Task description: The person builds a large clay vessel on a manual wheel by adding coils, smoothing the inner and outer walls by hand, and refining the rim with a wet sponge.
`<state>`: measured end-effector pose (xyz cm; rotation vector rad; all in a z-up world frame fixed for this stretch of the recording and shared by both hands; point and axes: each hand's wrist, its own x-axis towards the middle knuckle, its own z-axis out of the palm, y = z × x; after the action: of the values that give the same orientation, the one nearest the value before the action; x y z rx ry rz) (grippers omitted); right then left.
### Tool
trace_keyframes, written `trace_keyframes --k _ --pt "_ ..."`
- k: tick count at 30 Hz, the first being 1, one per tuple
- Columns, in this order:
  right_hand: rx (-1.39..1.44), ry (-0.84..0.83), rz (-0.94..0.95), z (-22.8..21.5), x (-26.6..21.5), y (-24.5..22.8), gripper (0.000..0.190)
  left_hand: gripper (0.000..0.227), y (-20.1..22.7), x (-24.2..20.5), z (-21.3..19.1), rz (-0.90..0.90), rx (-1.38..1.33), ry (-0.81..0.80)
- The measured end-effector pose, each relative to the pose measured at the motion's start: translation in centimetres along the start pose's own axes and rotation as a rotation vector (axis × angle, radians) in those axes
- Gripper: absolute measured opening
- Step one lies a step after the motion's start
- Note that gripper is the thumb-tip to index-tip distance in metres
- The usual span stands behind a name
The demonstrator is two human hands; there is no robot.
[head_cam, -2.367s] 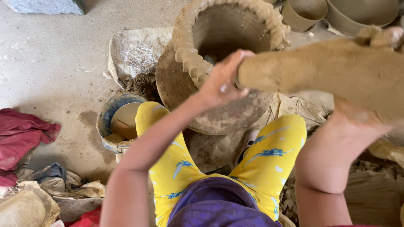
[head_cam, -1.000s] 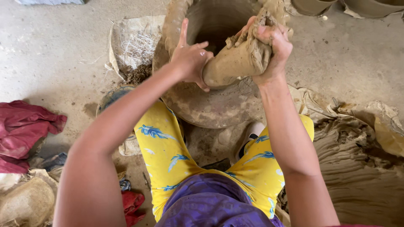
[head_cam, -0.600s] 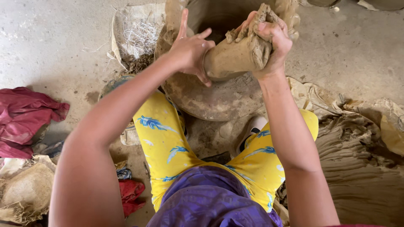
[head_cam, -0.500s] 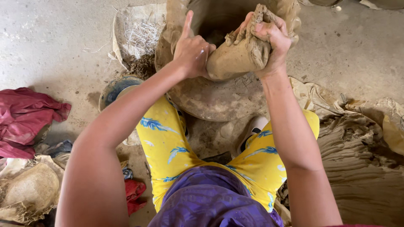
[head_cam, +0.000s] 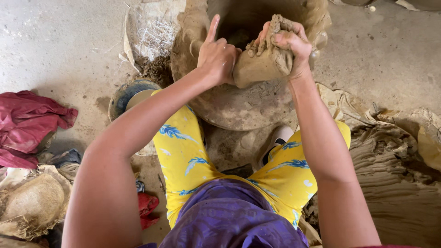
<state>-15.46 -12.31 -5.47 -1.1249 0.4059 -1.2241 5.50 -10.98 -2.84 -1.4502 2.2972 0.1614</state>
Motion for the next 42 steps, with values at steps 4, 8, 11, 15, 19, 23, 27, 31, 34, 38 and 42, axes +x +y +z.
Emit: trace_keyframes --k 4,8,11,15,19,23,27,31,34,38,42 --pt "0.036 -0.022 -0.032 0.0 0.1 1.5 0.029 0.062 -0.6 -0.3 -1.6 0.099 -0.097 0.047" --pt "-0.005 -0.045 0.046 -0.4 0.1 1.6 0.034 0.071 -0.7 0.1 -1.5 0.137 -0.137 0.008" --pt "-0.169 -0.112 0.132 -0.2 -0.6 0.3 0.043 0.060 0.5 0.7 -0.1 0.006 0.002 0.014" --pt "-0.876 0.086 0.121 1.7 -1.6 -4.3 0.047 0.092 -0.1 3.2 2.1 0.100 0.001 0.390" --pt "-1.223 0.116 0.333 5.2 -4.4 -7.0 0.062 0.097 0.0 2.6 0.8 0.097 -0.088 0.263" --pt "-1.322 0.144 0.684 6.6 -3.6 -7.2 0.044 0.073 1.2 0.3 -1.0 0.034 -0.141 -0.002" --pt "-1.361 0.041 0.544 6.0 -2.9 -6.8 0.048 0.051 2.3 0.9 -0.3 -0.034 -0.084 0.094" --pt "-1.065 0.058 0.460 5.0 -4.3 -6.9 0.072 0.105 2.1 3.8 2.4 0.105 -0.291 0.343" --pt "-0.530 0.169 0.357 5.1 -4.6 -5.9 0.080 0.156 2.2 4.9 3.9 0.249 -0.513 0.533" --pt "-1.329 0.172 0.381 7.6 -3.9 -3.9 0.072 0.130 1.2 3.4 3.5 0.245 -0.510 0.464" --pt "-1.169 0.241 0.425 8.9 -3.1 -4.2 0.045 0.113 0.8 2.3 2.8 0.187 -0.420 0.373"
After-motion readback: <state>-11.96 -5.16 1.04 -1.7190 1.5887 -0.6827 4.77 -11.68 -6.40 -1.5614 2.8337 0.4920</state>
